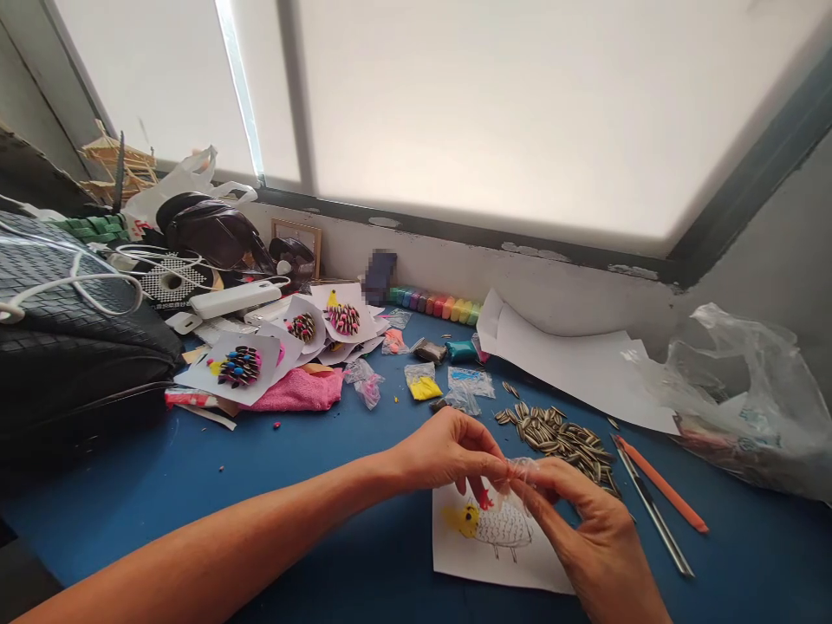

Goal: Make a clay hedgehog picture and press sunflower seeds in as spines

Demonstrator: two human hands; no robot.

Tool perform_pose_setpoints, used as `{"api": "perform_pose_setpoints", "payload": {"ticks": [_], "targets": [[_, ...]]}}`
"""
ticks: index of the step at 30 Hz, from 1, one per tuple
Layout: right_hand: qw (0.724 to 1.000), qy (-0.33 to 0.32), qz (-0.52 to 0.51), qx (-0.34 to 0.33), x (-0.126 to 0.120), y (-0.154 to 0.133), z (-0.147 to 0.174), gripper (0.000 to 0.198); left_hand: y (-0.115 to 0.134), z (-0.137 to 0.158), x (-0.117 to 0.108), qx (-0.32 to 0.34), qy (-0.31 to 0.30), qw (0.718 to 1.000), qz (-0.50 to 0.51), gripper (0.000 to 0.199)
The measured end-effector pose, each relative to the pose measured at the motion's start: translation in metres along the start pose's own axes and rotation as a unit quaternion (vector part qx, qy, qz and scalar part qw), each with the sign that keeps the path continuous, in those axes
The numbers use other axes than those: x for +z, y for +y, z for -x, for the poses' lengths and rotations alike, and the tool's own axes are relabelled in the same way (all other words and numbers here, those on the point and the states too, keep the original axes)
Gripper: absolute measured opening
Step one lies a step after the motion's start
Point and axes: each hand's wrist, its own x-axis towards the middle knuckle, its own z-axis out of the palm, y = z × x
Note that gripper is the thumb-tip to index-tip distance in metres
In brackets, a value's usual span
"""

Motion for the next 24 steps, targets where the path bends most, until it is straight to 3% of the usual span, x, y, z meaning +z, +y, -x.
{"api": "perform_pose_setpoints", "payload": {"ticks": [15,24], "targets": [[0.991,0.014,0.063,-0.113,0.002,-0.005,-0.001,0.022,0.003,0.002,0.006,-0.006,0.028,1.000,0.001,0.053],[0.986,0.026,0.075,-0.147,0.001,0.003,0.001,0.014,-0.002,0.001,-0.002,-0.004,-0.033,0.999,-0.013,0.054]]}}
